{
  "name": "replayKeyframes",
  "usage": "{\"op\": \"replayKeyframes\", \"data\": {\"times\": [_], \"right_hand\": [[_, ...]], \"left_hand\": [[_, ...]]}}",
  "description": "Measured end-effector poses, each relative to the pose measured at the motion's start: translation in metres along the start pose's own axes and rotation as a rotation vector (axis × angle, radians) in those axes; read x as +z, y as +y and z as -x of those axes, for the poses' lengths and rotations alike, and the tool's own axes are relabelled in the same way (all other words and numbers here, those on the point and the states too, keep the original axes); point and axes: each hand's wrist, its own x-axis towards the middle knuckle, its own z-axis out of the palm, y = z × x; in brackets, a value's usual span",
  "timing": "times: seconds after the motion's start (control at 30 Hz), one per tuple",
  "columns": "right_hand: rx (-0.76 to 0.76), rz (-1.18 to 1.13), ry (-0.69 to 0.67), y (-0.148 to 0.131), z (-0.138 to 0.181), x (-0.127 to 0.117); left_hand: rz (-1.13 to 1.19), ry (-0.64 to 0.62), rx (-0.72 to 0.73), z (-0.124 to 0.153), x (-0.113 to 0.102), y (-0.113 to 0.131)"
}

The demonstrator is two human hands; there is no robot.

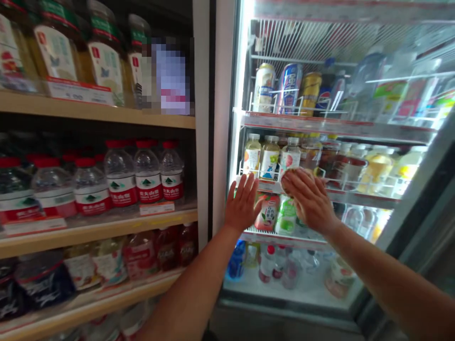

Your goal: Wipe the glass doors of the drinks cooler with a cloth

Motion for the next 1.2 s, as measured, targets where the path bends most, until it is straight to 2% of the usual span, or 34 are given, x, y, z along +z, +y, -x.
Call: {"op": "replayKeyframes", "data": {"times": [0.13, 0.2, 0.33, 0.47, 0.53, 0.7, 0.87, 1.03, 1.2], "right_hand": [[0.157, 0.032, 0.152, 0.018, 0.003, -0.005], [0.134, 0.039, 0.117, 0.017, 0.010, -0.005], [-0.033, 0.038, -0.026, 0.015, 0.022, -0.009], [0.124, 0.071, 0.098, 0.033, 0.022, -0.016], [0.150, 0.076, 0.133, 0.036, 0.023, -0.017], [0.007, 0.022, -0.001, 0.027, 0.029, -0.014], [0.098, 0.025, 0.079, 0.018, 0.024, -0.009], [-0.020, 0.029, -0.011, 0.002, 0.026, -0.001], [0.005, -0.050, 0.037, -0.012, 0.019, -0.002]], "left_hand": [[-0.001, -0.016, -0.002, -0.001, -0.001, 0.000], [-0.004, -0.011, -0.001, 0.000, 0.000, 0.000], [-0.005, -0.012, -0.005, 0.001, 0.002, -0.001], [-0.011, -0.009, -0.006, 0.000, 0.001, 0.000], [-0.017, -0.005, -0.004, 0.000, 0.000, 0.001], [-0.022, -0.002, 0.001, -0.001, 0.000, 0.001], [-0.012, 0.003, -0.002, -0.001, 0.000, 0.000], [0.000, -0.009, -0.006, -0.002, -0.002, 0.001], [-0.004, -0.007, -0.003, -0.001, -0.001, 0.000]]}}
